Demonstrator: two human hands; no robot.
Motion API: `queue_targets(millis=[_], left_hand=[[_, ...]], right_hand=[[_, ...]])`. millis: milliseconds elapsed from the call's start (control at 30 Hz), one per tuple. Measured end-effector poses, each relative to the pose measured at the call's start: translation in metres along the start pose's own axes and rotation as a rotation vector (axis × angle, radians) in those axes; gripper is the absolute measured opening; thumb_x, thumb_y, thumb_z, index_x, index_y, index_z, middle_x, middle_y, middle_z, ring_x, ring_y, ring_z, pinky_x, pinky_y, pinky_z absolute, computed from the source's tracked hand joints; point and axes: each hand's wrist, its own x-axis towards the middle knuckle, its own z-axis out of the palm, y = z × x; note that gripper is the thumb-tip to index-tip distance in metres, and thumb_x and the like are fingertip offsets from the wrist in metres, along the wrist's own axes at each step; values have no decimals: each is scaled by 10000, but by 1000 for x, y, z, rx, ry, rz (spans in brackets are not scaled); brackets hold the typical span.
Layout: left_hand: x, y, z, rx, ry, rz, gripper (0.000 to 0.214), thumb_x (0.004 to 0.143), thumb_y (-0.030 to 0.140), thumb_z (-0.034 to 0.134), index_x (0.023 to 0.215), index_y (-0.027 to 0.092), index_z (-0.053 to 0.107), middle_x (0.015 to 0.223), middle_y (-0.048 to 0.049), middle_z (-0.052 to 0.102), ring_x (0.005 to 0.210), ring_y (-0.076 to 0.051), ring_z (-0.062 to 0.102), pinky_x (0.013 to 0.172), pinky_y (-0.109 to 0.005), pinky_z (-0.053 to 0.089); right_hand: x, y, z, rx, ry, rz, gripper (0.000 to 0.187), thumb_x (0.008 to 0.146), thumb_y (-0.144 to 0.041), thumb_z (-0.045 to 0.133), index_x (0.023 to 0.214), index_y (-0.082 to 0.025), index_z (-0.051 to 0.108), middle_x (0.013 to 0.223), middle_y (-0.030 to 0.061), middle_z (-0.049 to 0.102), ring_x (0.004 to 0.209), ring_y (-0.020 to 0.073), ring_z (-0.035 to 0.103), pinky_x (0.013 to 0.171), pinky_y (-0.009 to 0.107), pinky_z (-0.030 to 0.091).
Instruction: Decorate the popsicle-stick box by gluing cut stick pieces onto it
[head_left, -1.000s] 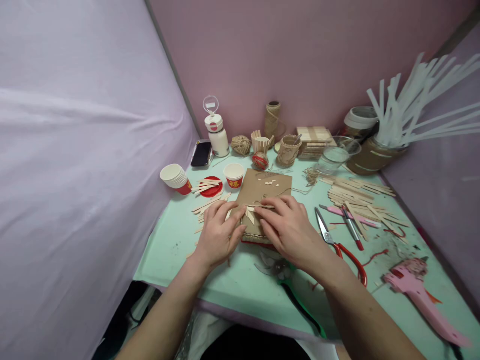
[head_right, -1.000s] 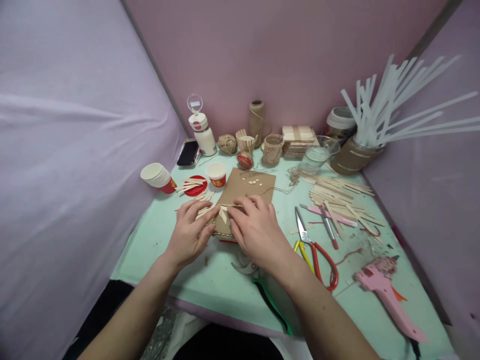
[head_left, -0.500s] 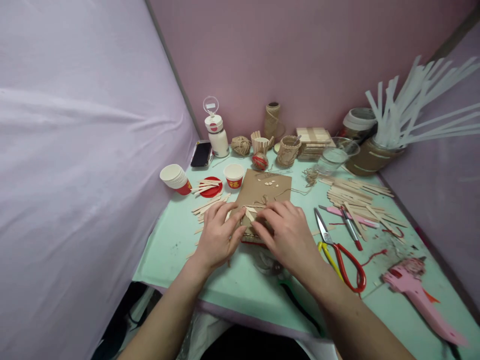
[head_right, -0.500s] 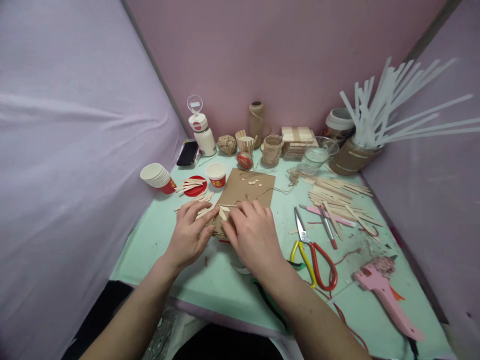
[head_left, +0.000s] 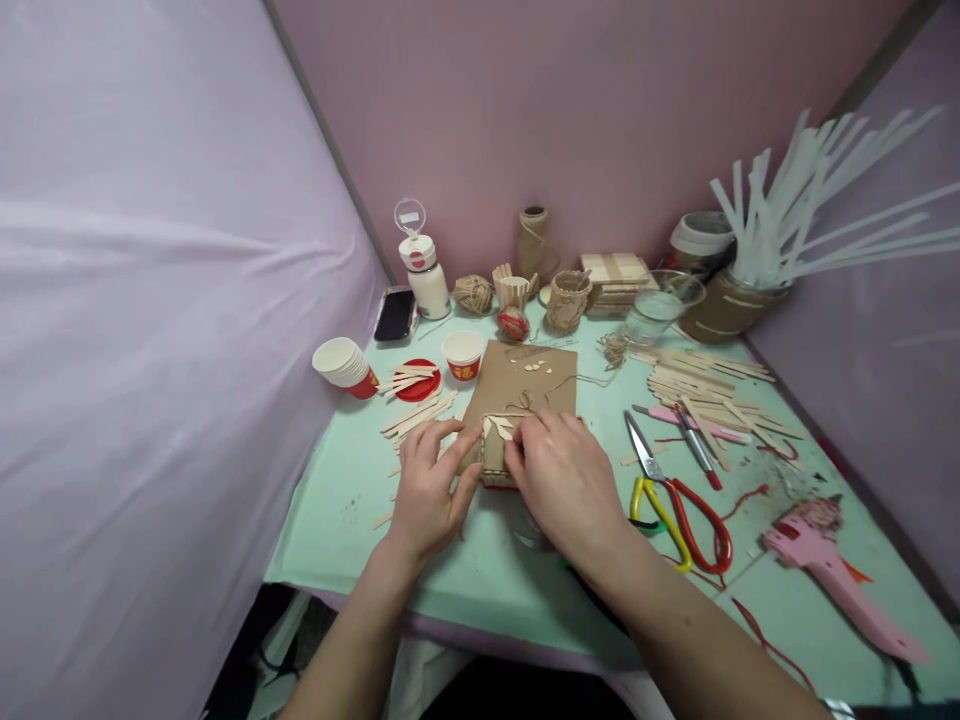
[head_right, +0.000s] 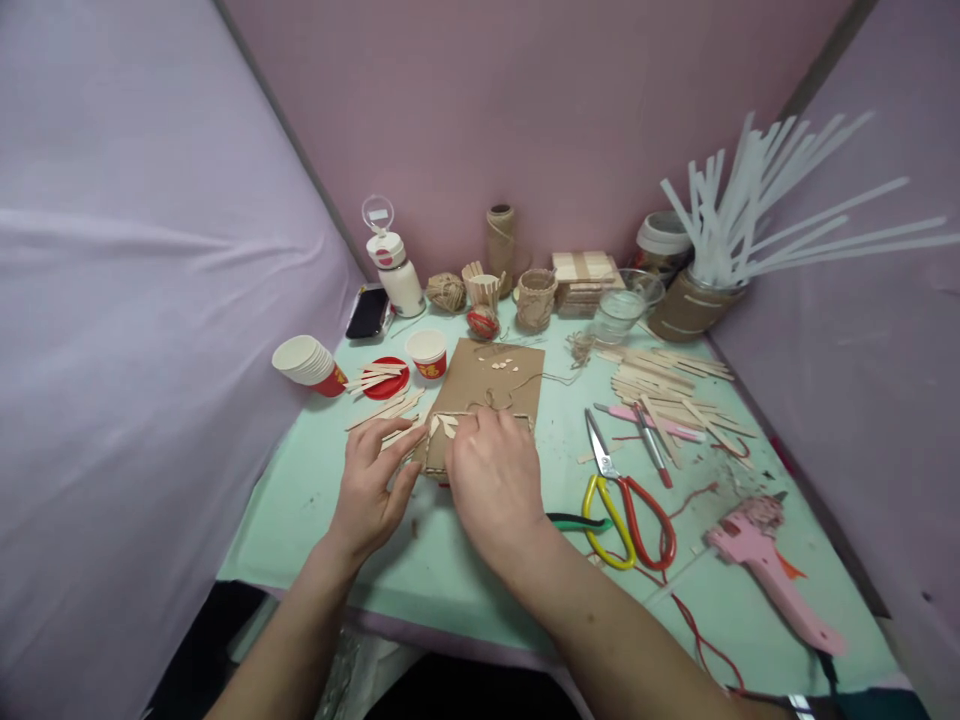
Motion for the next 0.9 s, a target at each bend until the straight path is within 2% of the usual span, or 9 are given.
queue_targets(millis=[267, 433, 600, 700, 800, 900], left_hand=[[1, -4, 3, -49, 9, 6, 337, 947, 245, 518, 1280, 236, 562, 1202, -104, 580, 1130, -250, 521, 1001, -450, 413], [-1, -6, 3, -81, 49, -15, 282, 947, 218, 523, 1220, 215, 597, 1161, -99, 609, 1102, -238, 548, 979, -437, 424], [3, -9, -1, -111, 99, -68, 234, 939, 197, 545, 1156, 198, 630, 1084, -84, 646, 1050, -215, 583, 940, -398, 450], [13, -10, -5, -149, 97, -89, 216, 931, 203, 563, 1131, 193, 645, 1056, -80, 659, 1012, -203, 601, 909, -375, 472], [25, -10, -7, -220, 47, -94, 192, 929, 219, 566, 1093, 189, 662, 1040, -81, 669, 990, -199, 617, 884, -360, 495], [33, -8, -10, -303, -12, -97, 189, 927, 222, 566, 1082, 188, 670, 1030, -77, 676, 976, -191, 629, 870, -344, 509]], right_hand=[[-4, 1, -5, -73, 22, -44, 154, 908, -150, 542, 816, -150, 666, 807, 120, 666, 806, 281, 605, 683, 379, 441], [1, 0, -14, -180, -79, -175, 210, 825, 15, 511, 813, -131, 661, 799, 135, 663, 788, 272, 591, 670, 360, 447], [1, 6, -15, -283, -78, -252, 225, 810, 35, 485, 813, -130, 639, 807, 133, 649, 792, 261, 569, 677, 343, 448], [-9, 13, -20, -207, 19, -206, 183, 854, -28, 497, 773, -158, 597, 786, 106, 615, 765, 249, 546, 662, 343, 434], [-29, 17, -30, -25, 152, -187, 163, 923, -132, 481, 789, -179, 561, 785, 71, 580, 756, 225, 532, 665, 338, 426], [-56, 11, -27, 158, 140, -217, 190, 945, -152, 455, 778, -188, 539, 764, 43, 558, 732, 192, 537, 653, 316, 426]])
